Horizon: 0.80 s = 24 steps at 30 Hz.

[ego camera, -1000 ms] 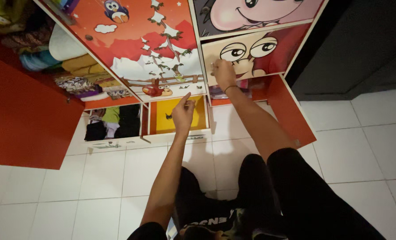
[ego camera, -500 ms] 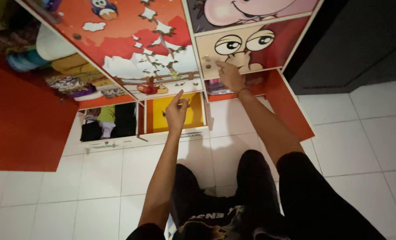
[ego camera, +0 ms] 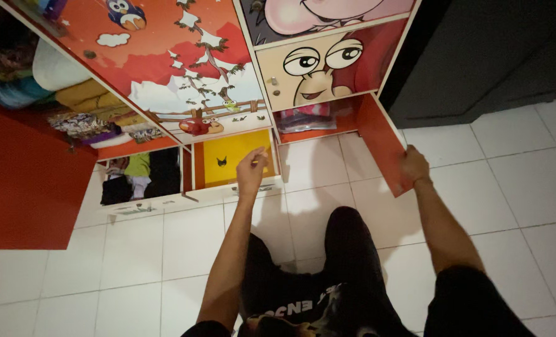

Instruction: The person kneels and opens and closes multiple cabinet doors and drawers in a room. They handle a black cabinet, a red cartoon-decorated cabinet, and a wooden cabinet, opening and closing each door and drawer in sequence.

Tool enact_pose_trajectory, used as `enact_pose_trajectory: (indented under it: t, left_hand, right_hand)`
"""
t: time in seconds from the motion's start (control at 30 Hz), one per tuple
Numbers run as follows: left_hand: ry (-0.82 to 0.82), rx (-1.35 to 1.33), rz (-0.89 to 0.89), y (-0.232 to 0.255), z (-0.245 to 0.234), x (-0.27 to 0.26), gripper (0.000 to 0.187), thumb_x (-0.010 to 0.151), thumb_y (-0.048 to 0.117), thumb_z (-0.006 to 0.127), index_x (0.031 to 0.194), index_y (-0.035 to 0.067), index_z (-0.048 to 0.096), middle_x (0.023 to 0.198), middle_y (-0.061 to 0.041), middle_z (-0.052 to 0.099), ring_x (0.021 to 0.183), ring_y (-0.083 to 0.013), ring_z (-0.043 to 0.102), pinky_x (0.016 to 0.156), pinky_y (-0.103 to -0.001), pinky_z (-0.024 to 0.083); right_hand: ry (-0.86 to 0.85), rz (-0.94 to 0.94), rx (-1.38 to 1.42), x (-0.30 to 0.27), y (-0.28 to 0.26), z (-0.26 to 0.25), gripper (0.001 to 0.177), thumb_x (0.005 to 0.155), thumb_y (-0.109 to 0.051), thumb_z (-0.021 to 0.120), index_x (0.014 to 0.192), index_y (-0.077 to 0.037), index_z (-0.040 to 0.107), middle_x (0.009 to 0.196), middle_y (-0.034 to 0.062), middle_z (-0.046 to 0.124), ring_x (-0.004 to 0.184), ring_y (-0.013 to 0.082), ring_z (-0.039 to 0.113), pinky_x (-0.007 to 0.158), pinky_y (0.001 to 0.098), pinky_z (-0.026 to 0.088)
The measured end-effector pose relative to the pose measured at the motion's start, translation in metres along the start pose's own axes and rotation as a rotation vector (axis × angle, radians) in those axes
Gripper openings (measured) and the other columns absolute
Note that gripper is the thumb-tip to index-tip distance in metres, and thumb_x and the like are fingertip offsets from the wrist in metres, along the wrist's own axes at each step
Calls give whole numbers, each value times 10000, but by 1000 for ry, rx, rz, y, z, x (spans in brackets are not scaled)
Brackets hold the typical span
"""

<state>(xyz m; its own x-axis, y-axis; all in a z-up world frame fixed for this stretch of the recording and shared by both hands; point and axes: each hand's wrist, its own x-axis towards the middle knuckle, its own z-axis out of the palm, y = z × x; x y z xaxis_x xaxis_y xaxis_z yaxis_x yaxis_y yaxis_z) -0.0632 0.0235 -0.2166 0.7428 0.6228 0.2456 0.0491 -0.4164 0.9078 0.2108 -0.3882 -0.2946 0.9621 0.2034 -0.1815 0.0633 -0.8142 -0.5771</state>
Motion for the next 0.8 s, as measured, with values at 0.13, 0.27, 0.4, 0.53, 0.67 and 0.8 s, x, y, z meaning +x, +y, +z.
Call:
enact_pose_trajectory:
  t: [0.13, 0.27, 0.4, 0.53, 0.67, 0.8]
  left_hand:
    - [-81, -95, -43, -35, 26, -18, 279, 962, 126, 683, 1211, 4, 717, 947, -116, 779, 835, -159, 757, 765, -283, 589]
    - [-198, -151, -144, -62, 55, -38, 288, 950, 99, 673, 1219, 13, 731, 928, -127, 764, 798, -166, 740, 757, -290, 585]
    - [-316, -183, -121, -65, 77, -57, 281, 977, 133, 689, 1224, 0, 719, 1000, -132, 771, 886, -185, 746, 812, -297, 588]
    - [-396, -89, -30, -45, 89, -57, 381, 977, 178, 686, 1327, 30, 659, 1213, -137, 735, 1046, -227, 729, 905, -331, 571]
    - [-436, 6, -75, -22, 88, -53, 479, 1001, 228, 642, 1455, 100, 560, 1333, -182, 667, 1146, -284, 691, 949, -374, 550]
    - [-455, 115, -178, -15, 83, -47, 549, 999, 262, 626, 1526, 166, 503, 1238, -217, 728, 1154, -292, 718, 980, -359, 540]
  right_hand:
    - [-213, -177, 280, -2, -12, 22, 556, 972, -290, 566, 1391, 73, 607, 1368, 277, 684, 1249, 367, 663, 1078, 431, 492]
    - [-199, -147, 185, -8, -54, 67, 664, 1011, -319, 579, 1481, 107, 380, 1436, 334, 477, 1261, 419, 529, 1036, 435, 423]
    - [-235, -94, 409, -25, -99, 114, 705, 1038, -422, 515, 1493, 96, 369, 1326, 298, 621, 1170, 393, 662, 1016, 439, 506]
    - [-172, -178, 532, -31, -138, 143, 755, 1014, -499, 515, 1524, 22, 318, 1307, 261, 607, 1125, 374, 647, 926, 455, 513]
    - [-292, 169, 642, -45, -166, 158, 748, 948, -573, 473, 1513, -97, 359, 1267, 196, 637, 1057, 346, 657, 773, 496, 540]
    - [-237, 182, 662, -58, -181, 177, 738, 963, -616, 411, 1510, -121, 400, 1163, 207, 678, 968, 361, 702, 749, 468, 568]
